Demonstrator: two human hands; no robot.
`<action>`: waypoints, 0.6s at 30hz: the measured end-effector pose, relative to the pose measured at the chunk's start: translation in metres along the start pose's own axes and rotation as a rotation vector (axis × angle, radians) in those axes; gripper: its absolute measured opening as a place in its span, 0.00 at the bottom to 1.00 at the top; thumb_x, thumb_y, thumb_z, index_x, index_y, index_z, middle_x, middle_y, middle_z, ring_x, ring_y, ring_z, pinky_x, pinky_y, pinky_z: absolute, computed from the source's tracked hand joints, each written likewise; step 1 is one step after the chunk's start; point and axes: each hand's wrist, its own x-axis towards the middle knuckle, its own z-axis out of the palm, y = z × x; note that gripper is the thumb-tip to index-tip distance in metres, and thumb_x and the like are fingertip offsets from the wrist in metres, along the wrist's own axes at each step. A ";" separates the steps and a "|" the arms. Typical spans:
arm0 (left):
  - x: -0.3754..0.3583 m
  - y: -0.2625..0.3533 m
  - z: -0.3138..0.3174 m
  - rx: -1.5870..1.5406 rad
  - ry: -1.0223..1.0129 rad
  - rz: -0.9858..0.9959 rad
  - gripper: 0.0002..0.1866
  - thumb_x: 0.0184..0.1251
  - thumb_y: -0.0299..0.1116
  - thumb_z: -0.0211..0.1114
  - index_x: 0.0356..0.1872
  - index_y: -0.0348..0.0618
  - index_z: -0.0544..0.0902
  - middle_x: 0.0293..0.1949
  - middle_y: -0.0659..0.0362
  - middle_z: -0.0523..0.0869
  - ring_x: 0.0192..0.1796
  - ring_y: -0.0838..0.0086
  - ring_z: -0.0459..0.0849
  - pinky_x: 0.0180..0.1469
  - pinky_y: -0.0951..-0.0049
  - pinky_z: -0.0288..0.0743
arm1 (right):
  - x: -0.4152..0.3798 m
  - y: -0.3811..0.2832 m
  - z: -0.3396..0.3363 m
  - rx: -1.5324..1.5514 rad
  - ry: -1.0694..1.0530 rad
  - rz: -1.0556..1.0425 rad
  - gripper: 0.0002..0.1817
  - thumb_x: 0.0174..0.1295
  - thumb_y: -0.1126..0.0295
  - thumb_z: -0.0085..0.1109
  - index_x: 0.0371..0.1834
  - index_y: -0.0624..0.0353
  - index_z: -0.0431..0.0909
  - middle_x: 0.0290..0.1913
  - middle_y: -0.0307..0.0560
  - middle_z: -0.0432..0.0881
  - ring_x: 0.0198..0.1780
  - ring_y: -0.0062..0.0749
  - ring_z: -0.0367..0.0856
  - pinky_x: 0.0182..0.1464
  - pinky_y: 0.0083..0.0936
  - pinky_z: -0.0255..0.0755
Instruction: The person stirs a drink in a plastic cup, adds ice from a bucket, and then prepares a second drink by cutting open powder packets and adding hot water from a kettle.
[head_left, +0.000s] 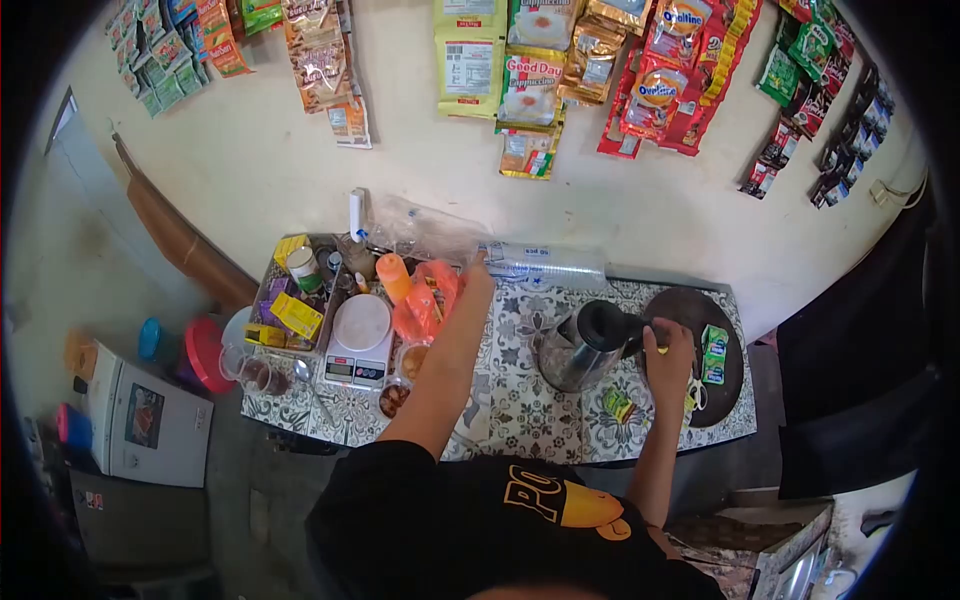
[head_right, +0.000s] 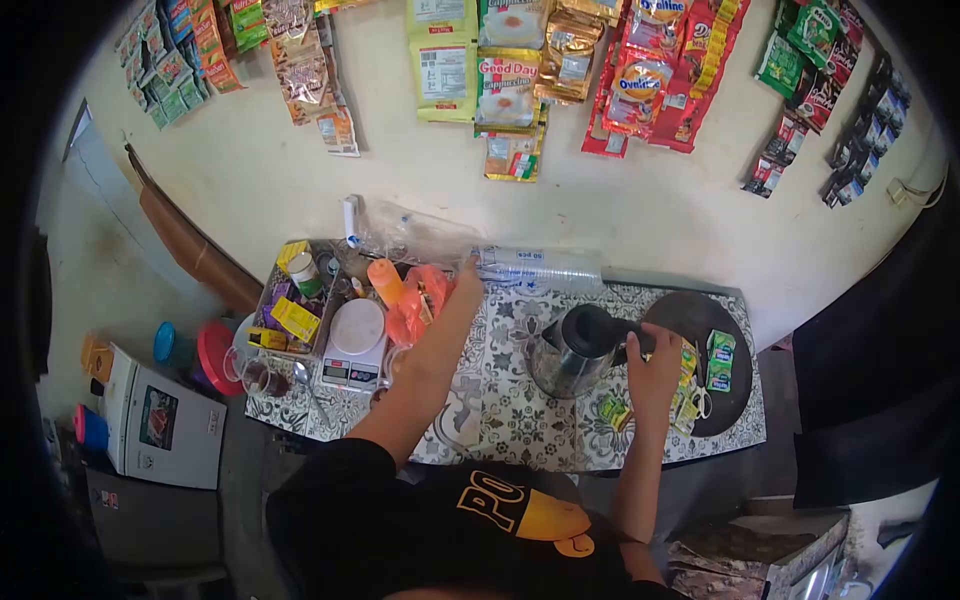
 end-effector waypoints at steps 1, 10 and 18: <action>-0.057 0.008 0.014 0.085 0.193 0.097 0.33 0.49 0.32 0.77 0.56 0.36 0.70 0.59 0.45 0.76 0.58 0.58 0.77 0.57 0.60 0.76 | 0.007 -0.013 -0.004 0.002 0.008 -0.005 0.15 0.60 0.64 0.64 0.45 0.63 0.80 0.40 0.54 0.78 0.47 0.49 0.79 0.52 0.36 0.71; -0.092 0.013 0.035 0.291 0.009 0.909 0.37 0.39 0.31 0.83 0.50 0.34 0.69 0.45 0.49 0.78 0.46 0.61 0.78 0.50 0.61 0.75 | 0.076 -0.141 0.012 0.607 -0.306 -0.497 0.16 0.58 0.73 0.64 0.50 0.63 0.78 0.44 0.51 0.83 0.45 0.36 0.83 0.50 0.28 0.75; -0.205 0.073 0.068 0.634 -0.412 1.079 0.38 0.35 0.28 0.79 0.53 0.40 0.70 0.49 0.46 0.81 0.50 0.52 0.81 0.53 0.58 0.74 | 0.145 -0.218 0.028 0.485 -0.149 -0.765 0.47 0.51 0.65 0.73 0.72 0.61 0.55 0.65 0.63 0.65 0.66 0.50 0.68 0.65 0.38 0.66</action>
